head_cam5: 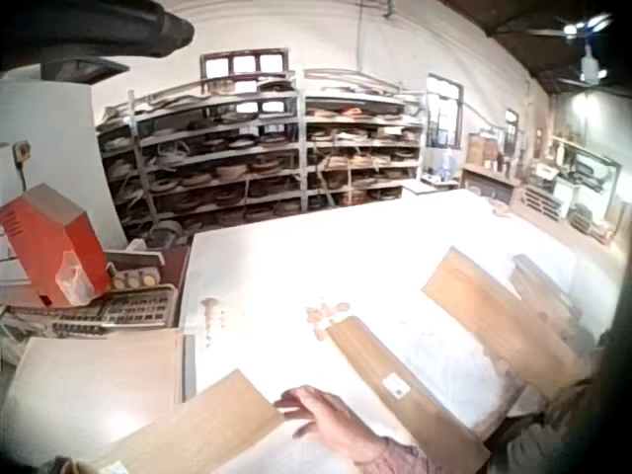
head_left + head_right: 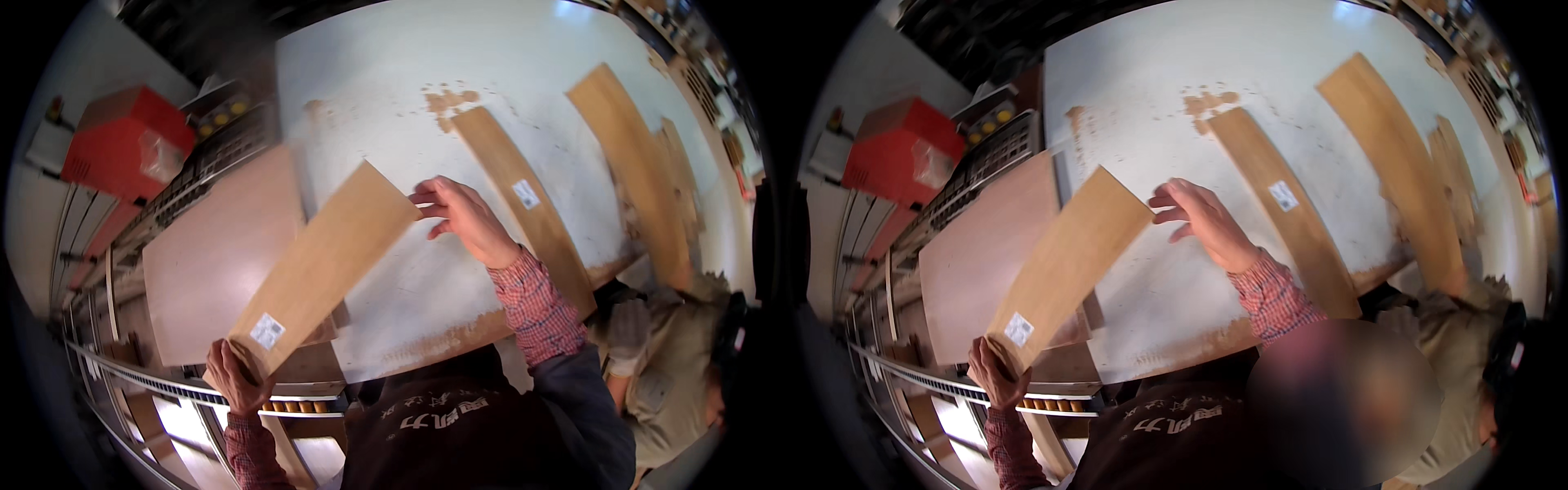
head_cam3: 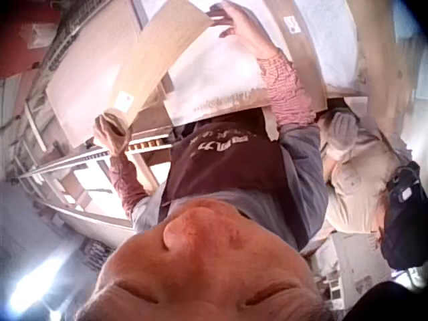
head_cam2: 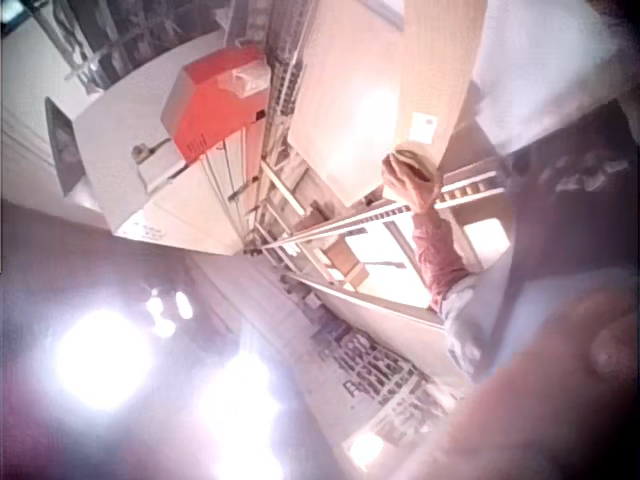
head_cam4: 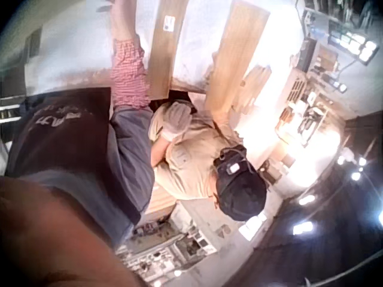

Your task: The person picks up thin wooden planks from a table, inspects them by turning them over, and stacks them into neat piles. The person repeats this process with multiple planks, organizing them on the work surface.

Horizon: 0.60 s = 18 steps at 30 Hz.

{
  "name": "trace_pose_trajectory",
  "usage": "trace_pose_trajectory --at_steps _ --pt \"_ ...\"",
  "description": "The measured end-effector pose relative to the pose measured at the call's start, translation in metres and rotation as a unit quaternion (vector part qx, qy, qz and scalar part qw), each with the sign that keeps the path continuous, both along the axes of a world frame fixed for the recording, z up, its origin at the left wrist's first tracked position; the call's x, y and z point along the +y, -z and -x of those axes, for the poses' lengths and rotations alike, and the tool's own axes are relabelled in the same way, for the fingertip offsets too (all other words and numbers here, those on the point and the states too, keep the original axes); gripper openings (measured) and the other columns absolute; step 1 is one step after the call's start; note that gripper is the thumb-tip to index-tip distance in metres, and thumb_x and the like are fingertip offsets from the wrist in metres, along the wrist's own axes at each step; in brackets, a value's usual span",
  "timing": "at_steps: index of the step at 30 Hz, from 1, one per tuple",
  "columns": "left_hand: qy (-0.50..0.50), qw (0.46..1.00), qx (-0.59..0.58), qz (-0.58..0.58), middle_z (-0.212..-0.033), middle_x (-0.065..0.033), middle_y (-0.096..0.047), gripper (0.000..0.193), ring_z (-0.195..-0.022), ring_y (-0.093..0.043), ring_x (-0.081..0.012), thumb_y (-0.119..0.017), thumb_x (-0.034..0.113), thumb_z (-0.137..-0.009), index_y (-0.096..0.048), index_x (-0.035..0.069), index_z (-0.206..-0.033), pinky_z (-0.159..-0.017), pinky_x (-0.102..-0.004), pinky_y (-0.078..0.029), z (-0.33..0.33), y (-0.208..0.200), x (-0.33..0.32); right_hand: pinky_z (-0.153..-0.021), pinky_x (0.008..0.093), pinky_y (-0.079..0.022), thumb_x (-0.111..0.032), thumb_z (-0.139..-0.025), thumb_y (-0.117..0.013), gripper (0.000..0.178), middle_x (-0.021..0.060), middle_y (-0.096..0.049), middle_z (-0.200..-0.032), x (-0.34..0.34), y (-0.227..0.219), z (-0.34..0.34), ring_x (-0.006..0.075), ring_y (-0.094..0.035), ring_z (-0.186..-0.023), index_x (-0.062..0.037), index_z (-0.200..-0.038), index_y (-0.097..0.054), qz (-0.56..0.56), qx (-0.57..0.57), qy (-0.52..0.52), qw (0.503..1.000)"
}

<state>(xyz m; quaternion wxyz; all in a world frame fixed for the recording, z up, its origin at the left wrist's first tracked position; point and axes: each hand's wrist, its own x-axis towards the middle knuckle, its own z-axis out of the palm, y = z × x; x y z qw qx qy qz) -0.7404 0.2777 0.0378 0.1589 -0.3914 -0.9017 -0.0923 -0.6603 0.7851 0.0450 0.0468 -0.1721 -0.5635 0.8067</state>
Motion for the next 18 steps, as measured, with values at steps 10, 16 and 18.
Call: trace_pose_trajectory --at_steps 10,16,18 --pt "0.128 0.989 -0.052 0.059 -0.138 -0.0310 -0.043 0.109 -0.117 -0.050 -0.0495 -0.081 0.037 -0.068 -0.024 0.011 -0.158 -0.094 -0.0629 -0.044 0.000 0.020 0.069 -0.058 0.0216 -0.040 -0.020 -0.102 -0.062 0.024 -0.0063 -0.051 -0.075 0.039 -0.012 -0.122 0.0028 -0.048 -0.067 -0.0034 -0.085 -0.062 -0.083 0.032 -0.010 0.996" --pt "0.205 0.977 -0.024 0.058 -0.141 -0.0305 -0.044 0.118 -0.119 -0.051 -0.0490 -0.085 0.026 -0.064 -0.021 0.010 -0.161 -0.095 -0.0609 -0.044 0.011 0.009 0.112 -0.048 0.0242 -0.034 -0.021 -0.102 -0.062 0.030 -0.0032 -0.048 -0.061 0.056 0.006 -0.160 0.0031 -0.046 -0.057 0.0001 -0.080 -0.059 -0.181 0.040 0.048 0.981" --pt "0.214 0.974 -0.027 0.063 -0.142 -0.0311 -0.043 0.115 -0.120 -0.051 -0.0492 -0.084 0.030 -0.067 -0.021 0.009 -0.161 -0.094 -0.0604 -0.044 0.012 0.007 0.117 -0.049 0.0239 -0.035 -0.020 -0.103 -0.061 0.030 -0.0037 -0.047 -0.060 0.060 0.007 -0.168 0.0029 -0.046 -0.057 -0.0008 -0.080 -0.058 -0.122 0.032 0.043 0.991"
